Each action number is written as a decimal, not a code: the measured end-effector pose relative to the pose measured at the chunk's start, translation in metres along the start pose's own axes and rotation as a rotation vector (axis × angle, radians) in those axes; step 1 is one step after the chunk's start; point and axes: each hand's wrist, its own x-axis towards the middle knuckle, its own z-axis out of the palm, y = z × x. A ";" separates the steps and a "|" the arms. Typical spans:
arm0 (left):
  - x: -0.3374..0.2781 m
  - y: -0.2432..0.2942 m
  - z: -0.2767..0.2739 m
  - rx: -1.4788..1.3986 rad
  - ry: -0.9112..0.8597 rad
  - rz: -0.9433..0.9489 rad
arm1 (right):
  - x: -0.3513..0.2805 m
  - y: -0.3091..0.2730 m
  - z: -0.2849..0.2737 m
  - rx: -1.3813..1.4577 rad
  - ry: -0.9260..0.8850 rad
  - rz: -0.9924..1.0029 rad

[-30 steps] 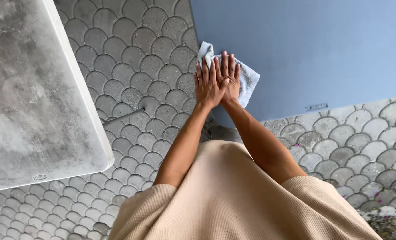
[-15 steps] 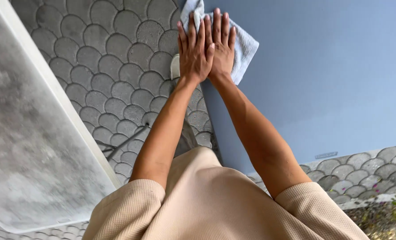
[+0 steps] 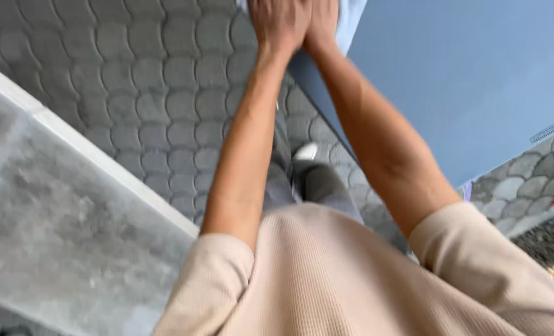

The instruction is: Wiping down outdoor folding tables with a cloth.

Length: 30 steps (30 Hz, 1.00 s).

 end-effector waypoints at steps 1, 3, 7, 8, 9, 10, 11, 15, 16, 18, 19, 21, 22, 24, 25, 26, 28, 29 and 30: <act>-0.015 0.014 -0.006 0.311 -0.208 0.039 | 0.002 0.000 -0.010 -0.045 -0.120 0.024; -0.062 0.030 -0.004 0.627 -0.406 0.071 | -0.027 0.002 -0.031 -0.093 -0.243 0.049; -0.153 0.045 0.009 0.548 -0.461 0.147 | -0.134 0.012 -0.047 -0.129 -0.187 0.143; -0.180 0.054 0.011 0.555 -0.617 0.153 | -0.168 0.019 -0.048 -0.087 -0.106 0.177; -0.199 0.054 0.016 0.551 -0.600 0.179 | -0.186 0.020 -0.060 -0.099 -0.079 0.181; -0.216 0.053 0.024 0.554 -0.570 0.231 | -0.203 0.021 -0.069 -0.122 -0.158 0.216; -0.246 0.048 0.029 0.557 -0.562 0.280 | -0.233 0.018 -0.078 -0.139 -0.254 0.267; -0.274 0.052 0.051 0.581 -0.644 0.312 | -0.264 0.031 -0.080 -0.123 -0.276 0.347; -0.278 0.050 0.057 0.572 -0.538 0.332 | -0.263 0.037 -0.078 -0.102 -0.306 0.355; -0.268 0.055 0.068 0.568 -0.431 0.362 | -0.251 0.049 -0.071 -0.073 -0.325 0.368; -0.265 0.062 0.071 0.528 -0.499 0.261 | -0.248 0.054 -0.069 -0.073 -0.312 0.409; -0.244 0.070 0.084 0.497 -0.589 0.149 | -0.232 0.067 -0.071 -0.062 -0.321 0.461; -0.226 0.070 0.093 0.456 -0.341 0.415 | -0.219 0.075 -0.075 -0.070 -0.306 0.509; -0.195 0.083 0.095 0.398 -0.119 0.656 | -0.194 0.089 -0.081 -0.077 -0.325 0.570; -0.172 0.097 0.089 0.336 -0.323 0.657 | -0.176 0.097 -0.082 -0.142 -0.287 0.638; -0.146 0.112 0.085 0.270 -0.526 0.651 | -0.157 0.106 -0.082 -0.208 -0.248 0.704; -0.109 0.130 0.099 0.291 -0.567 0.686 | -0.123 0.127 -0.090 -0.247 -0.270 0.718; -0.100 0.137 0.101 0.318 -0.607 0.716 | -0.116 0.132 -0.095 -0.278 -0.297 0.725; -0.080 0.148 0.113 0.312 -0.646 0.702 | -0.096 0.146 -0.099 -0.275 -0.333 0.743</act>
